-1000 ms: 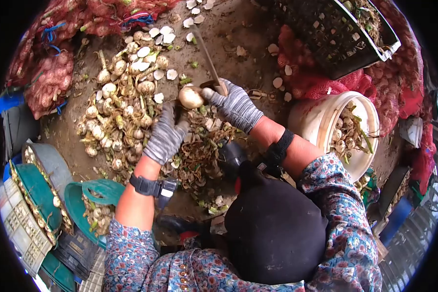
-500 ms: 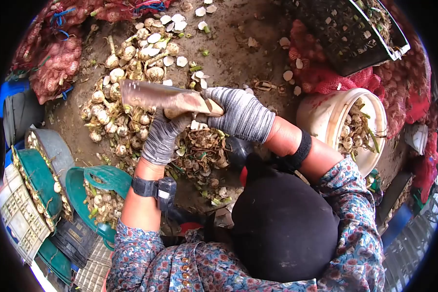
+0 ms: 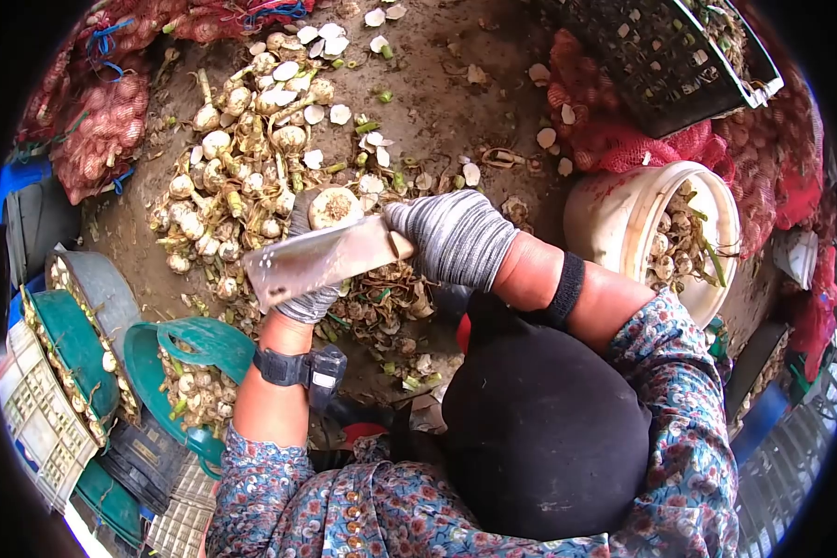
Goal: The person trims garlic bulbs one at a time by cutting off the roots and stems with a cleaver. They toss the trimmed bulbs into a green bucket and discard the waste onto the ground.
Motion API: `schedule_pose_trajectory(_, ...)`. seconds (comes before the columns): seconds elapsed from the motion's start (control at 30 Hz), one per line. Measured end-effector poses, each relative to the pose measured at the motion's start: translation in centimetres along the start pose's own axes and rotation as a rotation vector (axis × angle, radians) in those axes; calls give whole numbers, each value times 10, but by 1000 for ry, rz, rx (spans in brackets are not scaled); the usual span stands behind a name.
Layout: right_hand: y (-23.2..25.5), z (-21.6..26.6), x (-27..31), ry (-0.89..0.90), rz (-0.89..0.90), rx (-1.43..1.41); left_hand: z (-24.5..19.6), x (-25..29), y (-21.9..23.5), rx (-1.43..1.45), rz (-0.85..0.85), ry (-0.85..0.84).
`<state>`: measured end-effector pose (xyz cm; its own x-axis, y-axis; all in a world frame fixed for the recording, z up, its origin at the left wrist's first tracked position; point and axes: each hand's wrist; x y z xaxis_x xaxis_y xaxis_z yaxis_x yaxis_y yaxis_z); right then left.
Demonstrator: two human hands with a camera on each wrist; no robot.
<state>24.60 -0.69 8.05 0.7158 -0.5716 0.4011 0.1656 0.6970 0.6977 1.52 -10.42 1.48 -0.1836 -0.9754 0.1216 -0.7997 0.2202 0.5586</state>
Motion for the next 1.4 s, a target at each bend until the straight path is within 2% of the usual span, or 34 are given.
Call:
schedule_pose_trajectory(0.1,-15,-13,-2,10,-52,1,-12,1,1,-50,-19,-16)
schedule_pose_trajectory(0.2,-24,-19,-4,-47,-67,8,-32,-10,0,-257,-189,-175)
schedule_pose_trajectory(0.23,-26,-23,-7,-94,-75,-8,-39,-13,5,-607,-233,-344)
schedule_pose_trajectory(0.27,-29,-30,-10,-143,-83,-23,-56,-11,5,-188,-206,-125)
schedule_pose_trajectory(0.3,-34,-62,-14,-326,-213,-64,-73,-9,6,242,-272,76)
schedule_pose_trajectory(0.33,-22,-79,-12,-426,-139,-63,-81,-10,11,268,-227,-52)
schedule_pose_trajectory(0.4,-26,-70,-10,-391,-301,-142,-86,-11,15,155,-188,0)
schedule_pose_trajectory(0.43,-34,-62,-9,-336,-285,-385,-77,-14,8,365,-209,104)
schedule_pose_trajectory(0.47,-33,-50,-15,-278,-276,-614,-68,-16,1,618,-217,281)
schedule_pose_trajectory(0.53,-14,-18,-18,-124,-227,-902,-60,-28,-3,376,-255,13)
schedule_pose_trajectory(0.57,-6,-13,-19,-181,-92,-900,-58,-35,3,-52,-281,-210)
schedule_pose_trajectory(0.6,0,-13,-24,-224,37,-888,-64,-32,5,-150,-234,-157)
schedule_pose_trajectory(0.67,-18,-19,-30,-69,-95,-1001,-64,-29,13,-47,-304,-228)
schedule_pose_trajectory(0.7,-20,-22,-33,7,-159,-937,-52,-23,13,-35,-317,-191)
schedule_pose_trajectory(0.73,-23,-24,-31,27,-188,-900,-45,-17,0,182,-368,123)
schedule_pose_trajectory(0.87,-17,-12,-27,129,-170,-724,-44,-24,7,1383,-135,472)
schedule_pose_trajectory(0.9,0,-3,-21,46,-63,-550,-21,-22,-6,1142,-72,456)
schedule_pose_trajectory(0.93,0,-6,-20,90,-28,-569,-3,-21,-17,902,-9,436)
schedule_pose_trajectory(0.97,2,-6,-18,129,-74,-485,-5,-20,-23,673,-118,462)
schedule_pose_trajectory(1.03,8,-5,-9,149,-126,-252,4,-19,-18,-160,-17,211)
schedule_pose_trajectory(1.07,13,-3,-7,142,-117,-203,-13,-24,-2,-250,159,243)
schedule_pose_trajectory(1.13,18,-1,-4,133,-100,-105,-10,-23,-9,-66,45,224)
schedule_pose_trajectory(1.23,13,-9,-11,-32,-10,-99,-7,-19,-8,99,-81,182)
schedule_pose_trajectory(1.27,8,-14,-14,-86,31,-103,-16,-12,9,-34,-45,155)
schedule_pose_trajectory(1.3,-9,-26,-18,-219,-3,-274,-27,-5,27,-166,-13,123)
schedule_pose_trajectory(1.33,-11,-38,-21,-334,43,-209,-56,5,55,-413,71,81)
schedule_pose_trajectory(1.37,-25,-55,-11,-352,12,-147,-64,25,75,-532,128,89)
schedule_pose_trajectory(1.4,-33,-68,-9,-358,-22,-79,-71,42,102,-607,278,204)
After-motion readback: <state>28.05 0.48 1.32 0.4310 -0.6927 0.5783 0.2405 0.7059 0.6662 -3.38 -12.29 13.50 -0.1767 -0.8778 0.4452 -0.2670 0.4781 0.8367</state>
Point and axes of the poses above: each hand's wrist, its own x-axis away from the middle knuckle, its own y-axis out of the back of the hand, z = x × y
